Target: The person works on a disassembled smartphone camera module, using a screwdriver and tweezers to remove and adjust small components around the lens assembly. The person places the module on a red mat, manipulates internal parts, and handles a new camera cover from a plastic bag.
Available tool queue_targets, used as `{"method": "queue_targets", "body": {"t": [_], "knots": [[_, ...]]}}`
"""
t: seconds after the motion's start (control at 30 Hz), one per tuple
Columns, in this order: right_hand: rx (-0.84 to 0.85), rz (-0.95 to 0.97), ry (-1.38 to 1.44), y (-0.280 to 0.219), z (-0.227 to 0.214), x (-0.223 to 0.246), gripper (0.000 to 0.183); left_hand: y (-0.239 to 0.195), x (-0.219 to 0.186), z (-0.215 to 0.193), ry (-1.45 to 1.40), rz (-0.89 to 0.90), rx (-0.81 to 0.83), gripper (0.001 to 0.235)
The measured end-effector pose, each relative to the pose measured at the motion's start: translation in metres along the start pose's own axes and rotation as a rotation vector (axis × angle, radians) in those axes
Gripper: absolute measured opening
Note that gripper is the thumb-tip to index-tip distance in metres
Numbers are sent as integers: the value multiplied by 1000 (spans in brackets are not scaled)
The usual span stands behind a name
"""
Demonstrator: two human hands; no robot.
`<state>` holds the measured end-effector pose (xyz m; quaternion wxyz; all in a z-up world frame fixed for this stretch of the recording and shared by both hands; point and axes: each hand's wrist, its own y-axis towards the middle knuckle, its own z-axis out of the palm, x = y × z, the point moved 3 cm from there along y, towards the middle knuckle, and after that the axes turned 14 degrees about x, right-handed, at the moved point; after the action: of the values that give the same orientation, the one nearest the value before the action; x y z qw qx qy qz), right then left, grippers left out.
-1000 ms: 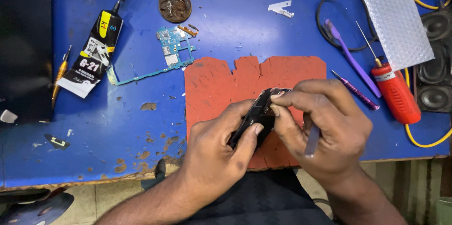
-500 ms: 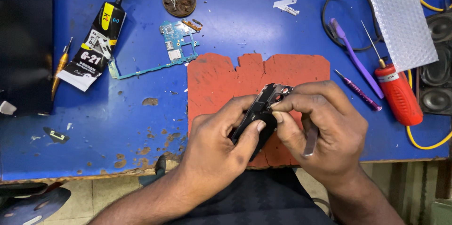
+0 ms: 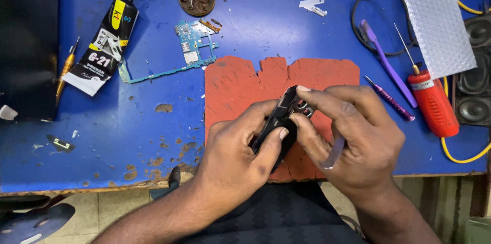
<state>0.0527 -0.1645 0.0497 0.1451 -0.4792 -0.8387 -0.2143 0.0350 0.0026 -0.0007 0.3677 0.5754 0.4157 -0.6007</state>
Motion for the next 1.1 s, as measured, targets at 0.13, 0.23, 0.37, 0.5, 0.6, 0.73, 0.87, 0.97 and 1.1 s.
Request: {"method": "queue_targets", "body": {"t": [0.13,0.23,0.37,0.5,0.6,0.73,0.87,0.97,1.1], "knots": [[-10,-16,-28,0,0,3,33,-1,-1,-1,15,20,-12,34],[-3,3,-17,1,0,4,29,-1,0,-1,37,15,-7,35],[50,63,74,5,-1,3,26,-2,-1,-1,93,50,-33,33],[34,46,60,8,-1,6,26,-2,-1,-1,95,61,-22,34],[27,33,21,9,0,9,27,-2,-1,-2,101,48,-15,35],[64,41,24,9,0,8,25,-1,1,-2,116,-9,16,35],[115,35,58,12,-1,4,22,-2,-2,-2,161,64,5,32],[175,-5,33,13,-1,0,18,-2,-5,-3,141,134,-10,33],[173,-59,-36,12,1,-3,18,-2,-2,-5,98,28,51,30]]}}
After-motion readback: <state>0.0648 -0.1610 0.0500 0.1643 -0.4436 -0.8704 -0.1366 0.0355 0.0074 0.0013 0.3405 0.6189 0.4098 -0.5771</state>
